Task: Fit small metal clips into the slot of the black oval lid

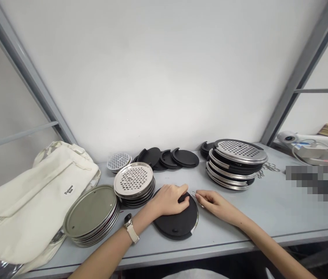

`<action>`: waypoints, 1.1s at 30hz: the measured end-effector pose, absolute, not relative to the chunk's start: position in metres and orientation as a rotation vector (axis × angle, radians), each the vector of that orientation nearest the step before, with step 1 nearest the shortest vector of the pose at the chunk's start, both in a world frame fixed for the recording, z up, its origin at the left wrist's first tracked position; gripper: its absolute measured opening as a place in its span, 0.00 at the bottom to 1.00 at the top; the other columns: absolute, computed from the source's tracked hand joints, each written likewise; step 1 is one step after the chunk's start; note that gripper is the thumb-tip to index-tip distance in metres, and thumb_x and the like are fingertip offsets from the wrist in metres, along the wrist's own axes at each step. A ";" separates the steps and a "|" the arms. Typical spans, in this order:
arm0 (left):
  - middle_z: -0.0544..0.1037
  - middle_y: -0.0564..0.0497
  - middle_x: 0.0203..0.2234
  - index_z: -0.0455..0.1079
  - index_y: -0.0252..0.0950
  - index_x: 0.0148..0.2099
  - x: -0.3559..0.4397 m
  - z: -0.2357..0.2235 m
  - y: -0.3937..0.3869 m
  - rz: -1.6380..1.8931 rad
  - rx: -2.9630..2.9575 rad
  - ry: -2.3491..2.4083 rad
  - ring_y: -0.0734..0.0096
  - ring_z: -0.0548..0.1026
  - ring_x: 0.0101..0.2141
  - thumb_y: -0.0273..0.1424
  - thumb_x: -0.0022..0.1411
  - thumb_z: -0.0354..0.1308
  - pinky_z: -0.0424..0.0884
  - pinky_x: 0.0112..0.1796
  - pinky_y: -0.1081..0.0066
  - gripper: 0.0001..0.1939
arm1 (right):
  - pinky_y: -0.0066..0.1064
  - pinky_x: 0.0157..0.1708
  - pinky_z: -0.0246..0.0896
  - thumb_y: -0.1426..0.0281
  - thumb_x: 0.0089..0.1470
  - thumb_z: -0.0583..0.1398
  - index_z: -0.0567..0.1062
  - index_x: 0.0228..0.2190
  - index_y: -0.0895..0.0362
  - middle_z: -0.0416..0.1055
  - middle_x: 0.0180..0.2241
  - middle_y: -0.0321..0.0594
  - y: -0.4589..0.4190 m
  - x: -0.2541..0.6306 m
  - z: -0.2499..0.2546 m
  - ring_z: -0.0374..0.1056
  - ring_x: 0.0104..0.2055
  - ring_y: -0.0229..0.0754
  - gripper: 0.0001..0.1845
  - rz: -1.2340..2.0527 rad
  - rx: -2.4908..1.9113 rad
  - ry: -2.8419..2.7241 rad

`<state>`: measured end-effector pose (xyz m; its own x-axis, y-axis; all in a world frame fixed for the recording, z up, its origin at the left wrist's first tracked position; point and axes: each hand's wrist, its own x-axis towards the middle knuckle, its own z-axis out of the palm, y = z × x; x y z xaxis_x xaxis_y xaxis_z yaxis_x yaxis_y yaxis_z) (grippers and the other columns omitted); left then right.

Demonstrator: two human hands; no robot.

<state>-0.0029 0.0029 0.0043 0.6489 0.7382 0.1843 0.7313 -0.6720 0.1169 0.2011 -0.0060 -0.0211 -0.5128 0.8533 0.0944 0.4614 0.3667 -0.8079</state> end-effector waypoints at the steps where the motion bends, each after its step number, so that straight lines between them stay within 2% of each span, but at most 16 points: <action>1: 0.72 0.53 0.24 0.61 0.39 0.38 -0.003 0.005 0.002 0.334 2.831 1.238 0.68 0.72 0.25 0.36 0.62 0.49 0.57 0.26 0.71 0.06 | 0.26 0.24 0.45 0.55 0.61 0.46 0.57 0.20 0.56 0.49 0.20 0.29 -0.006 0.201 -0.022 0.48 0.24 0.33 0.23 1.003 -1.134 -2.130; 6: 0.72 0.54 0.23 0.61 0.39 0.37 -0.004 0.006 0.001 0.332 2.888 1.149 0.68 0.72 0.25 0.35 0.61 0.49 0.55 0.25 0.71 0.05 | 0.26 0.24 0.45 0.56 0.62 0.46 0.61 0.21 0.57 0.53 0.20 0.30 -0.007 0.199 -0.024 0.50 0.24 0.34 0.23 0.930 -1.143 -2.162; 15: 0.73 0.54 0.24 0.63 0.39 0.37 -0.005 0.006 -0.001 0.373 2.907 1.022 0.69 0.72 0.25 0.35 0.62 0.49 0.56 0.26 0.72 0.06 | 0.27 0.28 0.51 0.59 0.63 0.46 0.70 0.26 0.58 0.67 0.23 0.35 -0.010 0.193 -0.022 0.60 0.26 0.37 0.22 0.777 -1.152 -2.235; 18: 0.73 0.54 0.24 0.63 0.39 0.37 -0.005 0.006 -0.001 0.387 2.910 1.029 0.69 0.72 0.25 0.35 0.62 0.49 0.56 0.26 0.72 0.06 | 0.27 0.27 0.50 0.60 0.63 0.46 0.69 0.25 0.58 0.66 0.23 0.35 -0.009 0.194 -0.022 0.59 0.26 0.37 0.23 0.793 -1.156 -2.245; 21: 0.73 0.54 0.23 0.63 0.39 0.36 -0.004 0.005 -0.001 0.374 2.911 1.080 0.69 0.72 0.25 0.36 0.62 0.50 0.56 0.26 0.72 0.07 | 0.26 0.25 0.48 0.60 0.63 0.46 0.66 0.22 0.58 0.61 0.21 0.33 -0.008 0.195 -0.023 0.55 0.24 0.35 0.22 0.817 -1.172 -2.229; 25: 0.74 0.54 0.24 0.62 0.39 0.40 -0.002 0.005 0.000 0.391 2.886 1.161 0.66 0.73 0.26 0.38 0.61 0.51 0.58 0.25 0.71 0.09 | 0.26 0.24 0.44 0.59 0.62 0.46 0.62 0.21 0.57 0.55 0.20 0.30 -0.008 0.196 -0.024 0.51 0.23 0.34 0.22 0.853 -1.177 -2.221; 30: 0.75 0.53 0.25 0.60 0.39 0.49 -0.001 0.005 -0.001 0.404 2.859 1.225 0.61 0.75 0.28 0.40 0.61 0.50 0.62 0.28 0.70 0.16 | 0.27 0.24 0.45 0.59 0.63 0.46 0.61 0.22 0.57 0.54 0.20 0.30 -0.008 0.196 -0.024 0.51 0.24 0.34 0.22 0.865 -1.183 -2.223; 33: 0.76 0.51 0.28 0.61 0.40 0.50 -0.001 0.004 0.000 0.389 2.859 1.224 0.59 0.76 0.30 0.40 0.61 0.50 0.64 0.29 0.69 0.16 | 0.27 0.25 0.45 0.58 0.63 0.45 0.61 0.22 0.57 0.55 0.20 0.30 -0.008 0.196 -0.024 0.51 0.24 0.34 0.22 0.875 -1.182 -2.216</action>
